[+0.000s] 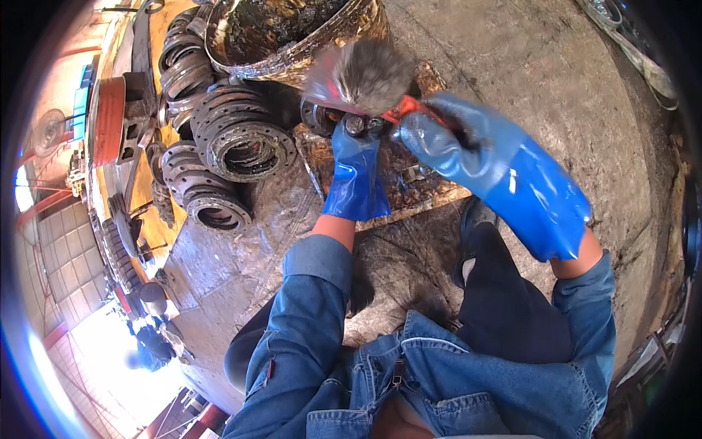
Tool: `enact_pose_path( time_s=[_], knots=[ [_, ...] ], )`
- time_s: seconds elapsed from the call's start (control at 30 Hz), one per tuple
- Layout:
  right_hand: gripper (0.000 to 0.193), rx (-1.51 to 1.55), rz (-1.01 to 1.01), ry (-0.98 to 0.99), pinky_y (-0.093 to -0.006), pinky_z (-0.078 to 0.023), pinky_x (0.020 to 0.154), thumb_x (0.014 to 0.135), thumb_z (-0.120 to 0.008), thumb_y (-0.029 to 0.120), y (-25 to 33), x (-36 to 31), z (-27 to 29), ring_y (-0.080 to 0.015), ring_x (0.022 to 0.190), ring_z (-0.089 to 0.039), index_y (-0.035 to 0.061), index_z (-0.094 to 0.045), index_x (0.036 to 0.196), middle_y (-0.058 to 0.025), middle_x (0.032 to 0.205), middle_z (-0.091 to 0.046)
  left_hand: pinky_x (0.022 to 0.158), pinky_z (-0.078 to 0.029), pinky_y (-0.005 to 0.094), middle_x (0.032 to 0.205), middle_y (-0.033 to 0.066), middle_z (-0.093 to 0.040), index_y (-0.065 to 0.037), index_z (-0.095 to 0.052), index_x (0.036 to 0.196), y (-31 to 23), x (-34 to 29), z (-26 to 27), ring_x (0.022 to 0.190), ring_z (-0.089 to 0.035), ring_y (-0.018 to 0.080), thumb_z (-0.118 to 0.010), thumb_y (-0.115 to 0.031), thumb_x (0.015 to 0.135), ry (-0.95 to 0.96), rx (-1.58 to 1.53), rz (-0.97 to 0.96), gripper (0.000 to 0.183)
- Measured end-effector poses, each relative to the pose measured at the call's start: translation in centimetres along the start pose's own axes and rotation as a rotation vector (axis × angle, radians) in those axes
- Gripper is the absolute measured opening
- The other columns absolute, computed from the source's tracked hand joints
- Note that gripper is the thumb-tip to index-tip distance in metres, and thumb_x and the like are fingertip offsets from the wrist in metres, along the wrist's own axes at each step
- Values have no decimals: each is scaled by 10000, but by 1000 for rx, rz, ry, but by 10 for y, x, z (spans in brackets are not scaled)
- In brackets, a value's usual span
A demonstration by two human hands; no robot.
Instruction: The person is cleaning grease and residue from metal rings using a scraper and a hammer while wearing blue gloves.
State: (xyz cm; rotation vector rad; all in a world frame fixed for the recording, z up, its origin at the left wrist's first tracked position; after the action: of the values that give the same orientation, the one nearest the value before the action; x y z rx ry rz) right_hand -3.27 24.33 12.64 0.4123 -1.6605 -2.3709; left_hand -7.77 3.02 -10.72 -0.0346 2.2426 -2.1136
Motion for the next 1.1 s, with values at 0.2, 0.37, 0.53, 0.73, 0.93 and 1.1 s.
enact_pose_path(
  time_s=[0.2, 0.37, 0.53, 0.73, 0.93, 1.1],
  knots=[
    [696, -270, -113, 194, -341, -508, 725, 868, -488, 671, -28, 11, -22, -231, 815, -665, 44, -616, 1142, -143, 865, -669, 860, -503, 341, 1093, 120, -664, -2, -597, 1153, 9, 5, -3, 986, -641, 227, -745, -131, 790, 33, -41, 21, 413],
    [721, -341, -290, 205, -366, -503, 713, 860, -466, 698, -68, 2, -33, -283, 783, -649, 43, -620, 1120, -183, 811, -654, 868, -504, 346, 1120, 123, -654, 6, -575, 1186, 25, 11, 0, 1004, -636, 226, -728, -111, 801, 68, -16, 5, 431],
    [549, 154, -101, 79, -327, -500, 719, 899, -564, 528, -20, -2, -11, -196, 800, -623, 36, -624, 1135, -118, 872, -666, 853, -520, 391, 1106, 147, -646, 7, -567, 1180, 44, 13, 0, 980, -635, 268, -601, -117, 877, 63, 27, -33, 329],
    [594, -203, -137, 173, -383, -516, 738, 862, -557, 608, -27, -1, -21, -313, 857, -664, 61, -642, 1076, -184, 906, -673, 794, -552, 437, 999, 166, -651, 1, -593, 1050, 96, 10, 20, 875, -643, 303, -463, -145, 953, 22, -638, 208, 218],
    [652, -222, -286, 167, -394, -519, 746, 853, -535, 647, -79, -7, -23, -340, 851, -665, 47, -651, 1082, -199, 889, -668, 729, -564, 385, 883, 123, -653, 3, -608, 961, 54, -1, -6, 781, -649, 253, -496, -180, 950, -20, -603, 323, 215],
    [476, 38, -38, 94, -339, -524, 733, 872, -651, 469, -14, -12, -10, -271, 836, -674, 52, -646, 1101, -165, 906, -669, 737, -562, 369, 916, 109, -657, -5, -612, 991, 11, -16, -2, 798, -647, 237, -500, -192, 950, 82, -255, 302, 221]
  ],
)
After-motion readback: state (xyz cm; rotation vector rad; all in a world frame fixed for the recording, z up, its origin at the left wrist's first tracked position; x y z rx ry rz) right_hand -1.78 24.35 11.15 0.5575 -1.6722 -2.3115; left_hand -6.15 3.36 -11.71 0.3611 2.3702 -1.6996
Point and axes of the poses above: each hand's wrist, its own x-axis towards the middle knuckle, its own z-axis out of the back of the hand, y = z × x, the point moved 5 cm from there along x, towards the middle knuckle
